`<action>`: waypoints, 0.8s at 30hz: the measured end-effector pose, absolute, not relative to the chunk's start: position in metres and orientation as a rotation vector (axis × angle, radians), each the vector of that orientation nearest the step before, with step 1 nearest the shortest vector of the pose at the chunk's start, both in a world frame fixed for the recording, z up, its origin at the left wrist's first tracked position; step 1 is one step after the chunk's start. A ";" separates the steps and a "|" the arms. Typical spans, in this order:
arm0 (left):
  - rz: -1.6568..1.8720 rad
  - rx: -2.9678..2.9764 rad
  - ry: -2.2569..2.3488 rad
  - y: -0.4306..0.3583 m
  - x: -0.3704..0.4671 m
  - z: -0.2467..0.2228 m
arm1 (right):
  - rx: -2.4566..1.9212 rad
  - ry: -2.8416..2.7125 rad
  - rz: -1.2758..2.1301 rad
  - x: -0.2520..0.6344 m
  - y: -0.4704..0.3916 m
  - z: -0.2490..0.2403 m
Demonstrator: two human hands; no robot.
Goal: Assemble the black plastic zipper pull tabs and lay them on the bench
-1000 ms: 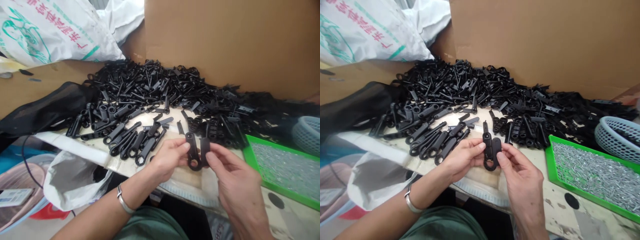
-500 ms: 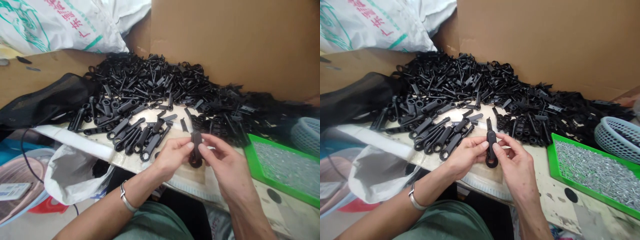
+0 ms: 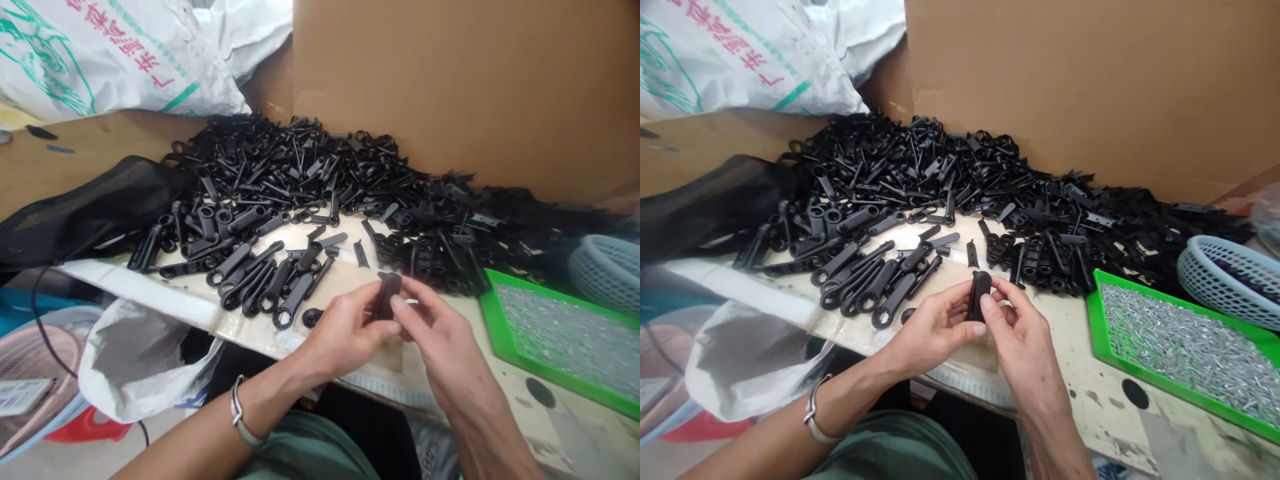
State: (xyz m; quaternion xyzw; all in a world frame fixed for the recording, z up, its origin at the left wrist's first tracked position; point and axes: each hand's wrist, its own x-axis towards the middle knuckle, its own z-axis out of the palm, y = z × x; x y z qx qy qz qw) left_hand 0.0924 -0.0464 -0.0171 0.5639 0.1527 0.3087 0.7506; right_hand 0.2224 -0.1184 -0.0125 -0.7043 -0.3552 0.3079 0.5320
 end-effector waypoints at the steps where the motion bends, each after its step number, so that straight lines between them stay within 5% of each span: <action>1: 0.670 1.311 0.385 -0.047 0.091 -0.017 | -1.676 -0.866 0.739 0.225 -0.119 -0.013; 10: 0.580 1.850 0.613 -0.048 0.076 0.000 | -1.418 -0.847 0.932 0.224 -0.117 -0.006; 24: 0.600 1.633 0.495 -0.045 0.077 -0.013 | -1.257 -0.847 0.815 0.207 -0.118 -0.032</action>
